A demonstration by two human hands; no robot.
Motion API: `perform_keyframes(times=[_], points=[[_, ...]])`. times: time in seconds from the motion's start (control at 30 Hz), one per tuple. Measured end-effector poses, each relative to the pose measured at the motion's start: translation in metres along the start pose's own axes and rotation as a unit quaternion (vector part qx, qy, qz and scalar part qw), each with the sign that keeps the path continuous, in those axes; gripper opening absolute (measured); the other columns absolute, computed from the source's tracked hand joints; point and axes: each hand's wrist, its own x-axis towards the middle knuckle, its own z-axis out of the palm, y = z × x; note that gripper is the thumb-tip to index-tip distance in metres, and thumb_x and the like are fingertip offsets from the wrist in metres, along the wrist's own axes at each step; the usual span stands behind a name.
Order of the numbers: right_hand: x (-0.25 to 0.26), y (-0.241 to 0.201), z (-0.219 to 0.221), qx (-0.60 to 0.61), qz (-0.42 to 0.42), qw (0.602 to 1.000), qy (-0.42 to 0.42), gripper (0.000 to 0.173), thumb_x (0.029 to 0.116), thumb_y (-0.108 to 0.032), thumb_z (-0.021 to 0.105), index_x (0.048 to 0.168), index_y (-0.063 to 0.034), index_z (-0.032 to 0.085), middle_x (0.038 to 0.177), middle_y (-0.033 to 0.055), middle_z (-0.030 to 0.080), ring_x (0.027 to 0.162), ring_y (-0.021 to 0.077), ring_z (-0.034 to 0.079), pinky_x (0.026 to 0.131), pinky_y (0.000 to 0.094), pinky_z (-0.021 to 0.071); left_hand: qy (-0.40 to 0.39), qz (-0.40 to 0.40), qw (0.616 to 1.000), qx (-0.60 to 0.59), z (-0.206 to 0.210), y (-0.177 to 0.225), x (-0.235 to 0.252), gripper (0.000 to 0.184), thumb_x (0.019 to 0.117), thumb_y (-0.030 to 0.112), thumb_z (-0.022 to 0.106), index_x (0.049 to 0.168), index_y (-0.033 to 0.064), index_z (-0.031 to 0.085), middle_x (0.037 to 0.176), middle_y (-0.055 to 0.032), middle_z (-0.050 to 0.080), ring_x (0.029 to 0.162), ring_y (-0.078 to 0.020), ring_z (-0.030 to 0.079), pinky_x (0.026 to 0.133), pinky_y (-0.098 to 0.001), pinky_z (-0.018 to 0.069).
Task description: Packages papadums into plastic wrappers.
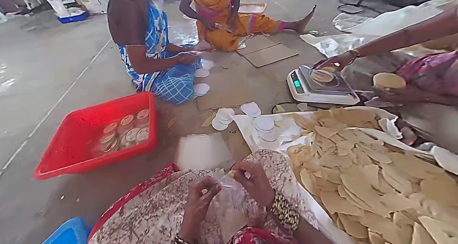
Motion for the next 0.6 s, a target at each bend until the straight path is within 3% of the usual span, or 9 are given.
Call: perform_keyframes(times=[0.03, 0.1, 0.2, 0.27, 0.33, 0.4, 0.5, 0.6], points=[[0.014, 0.006, -0.013, -0.035, 0.029, 0.999, 0.002, 0.034, 0.0978, -0.031, 0.064, 0.084, -0.0006, 0.071, 0.069, 0.003, 0.065, 0.063, 0.0052, 0.059, 0.061, 0.0261, 0.0505, 0.02, 0.026, 0.999, -0.006, -0.004, -0.006, 0.01, 0.007, 0.0899, 0.011, 0.07, 0.091, 0.0056, 0.074, 0.082, 0.0045, 0.072, 0.079, -0.0028, 0.068, 0.079, -0.0239, 0.0574], [0.049, 0.03, -0.049, -0.084, 0.11, 0.99, 0.007, 0.03, 0.099, -0.027, 0.063, 0.097, 0.0012, 0.073, 0.082, 0.008, 0.071, 0.074, 0.0132, 0.067, 0.072, 0.035, 0.0563, 0.068, 0.062, 0.995, -0.039, -0.013, -0.019, 0.029, 0.003, 0.0886, 0.004, 0.07, 0.09, 0.0031, 0.073, 0.082, 0.0019, 0.072, 0.078, -0.0053, 0.069, 0.078, -0.0244, 0.0586], [0.099, 0.092, -0.108, -0.21, 0.226, 0.951, -0.003, 0.031, 0.1012, -0.025, 0.062, 0.113, 0.0026, 0.07, 0.104, 0.0197, 0.073, 0.098, 0.0317, 0.07, 0.092, 0.0519, 0.0536, 0.147, 0.025, 0.985, -0.091, -0.02, -0.028, 0.043, 0.006, 0.0883, -0.001, 0.068, 0.094, 0.0003, 0.069, 0.083, -0.0021, 0.071, 0.079, -0.0079, 0.068, 0.078, -0.0254, 0.0578], [0.119, 0.133, -0.134, -0.307, 0.297, 0.903, -0.046, 0.041, 0.1004, -0.027, 0.064, 0.127, 0.0043, 0.065, 0.123, 0.0272, 0.067, 0.119, 0.0421, 0.063, 0.105, 0.0601, 0.0446, 0.18, -0.011, 0.978, -0.104, -0.02, -0.028, 0.046, 0.008, 0.0892, 0.001, 0.067, 0.097, -0.0001, 0.067, 0.084, -0.0028, 0.071, 0.08, -0.0082, 0.067, 0.078, -0.0258, 0.057], [0.127, 0.167, -0.142, -0.383, 0.348, 0.85, -0.098, 0.056, 0.0972, -0.031, 0.068, 0.14, 0.0034, 0.056, 0.14, 0.0296, 0.057, 0.134, 0.0472, 0.051, 0.11, 0.0635, 0.0398, 0.194, -0.022, 0.975, -0.11, -0.019, -0.029, 0.048, 0.009, 0.0885, 0.002, 0.067, 0.097, 0.0011, 0.067, 0.085, -0.0016, 0.071, 0.08, -0.0073, 0.068, 0.077, -0.0245, 0.0569], [0.126, 0.189, -0.138, -0.428, 0.363, 0.818, -0.123, 0.055, 0.0994, -0.03, 0.065, 0.14, 0.0057, 0.055, 0.143, 0.0311, 0.053, 0.135, 0.0497, 0.048, 0.108, 0.0649, 0.0411, 0.196, -0.032, 0.974, -0.111, -0.017, -0.028, 0.049, 0.009, 0.0886, -0.001, 0.066, 0.097, 0.0012, 0.068, 0.085, -0.0001, 0.072, 0.08, -0.006, 0.068, 0.077, -0.0233, 0.0569], [0.123, 0.189, -0.127, -0.481, 0.368, 0.787, -0.122, 0.036, 0.106, -0.019, 0.048, 0.127, 0.0055, 0.063, 0.134, 0.0287, 0.061, 0.125, 0.0466, 0.058, 0.1, 0.0632, 0.0465, 0.188, -0.044, 0.973, -0.124, -0.018, -0.032, 0.052, 0.01, 0.0892, -0.004, 0.063, 0.095, 0.0028, 0.068, 0.083, 0.001, 0.072, 0.075, -0.0057, 0.067, 0.073, -0.0219, 0.0563], [0.119, 0.184, -0.138, -0.443, 0.359, 0.818, -0.075, 0.034, 0.1075, -0.019, 0.046, 0.122, 0.0018, 0.068, 0.125, 0.0275, 0.067, 0.122, 0.0459, 0.061, 0.103, 0.0637, 0.0443, 0.168, -0.047, 0.975, -0.141, -0.017, -0.035, 0.055, 0.011, 0.0897, -0.004, 0.062, 0.095, 0.0031, 0.069, 0.084, 0.0004, 0.073, 0.075, -0.0067, 0.068, 0.071, -0.0227, 0.0574]])
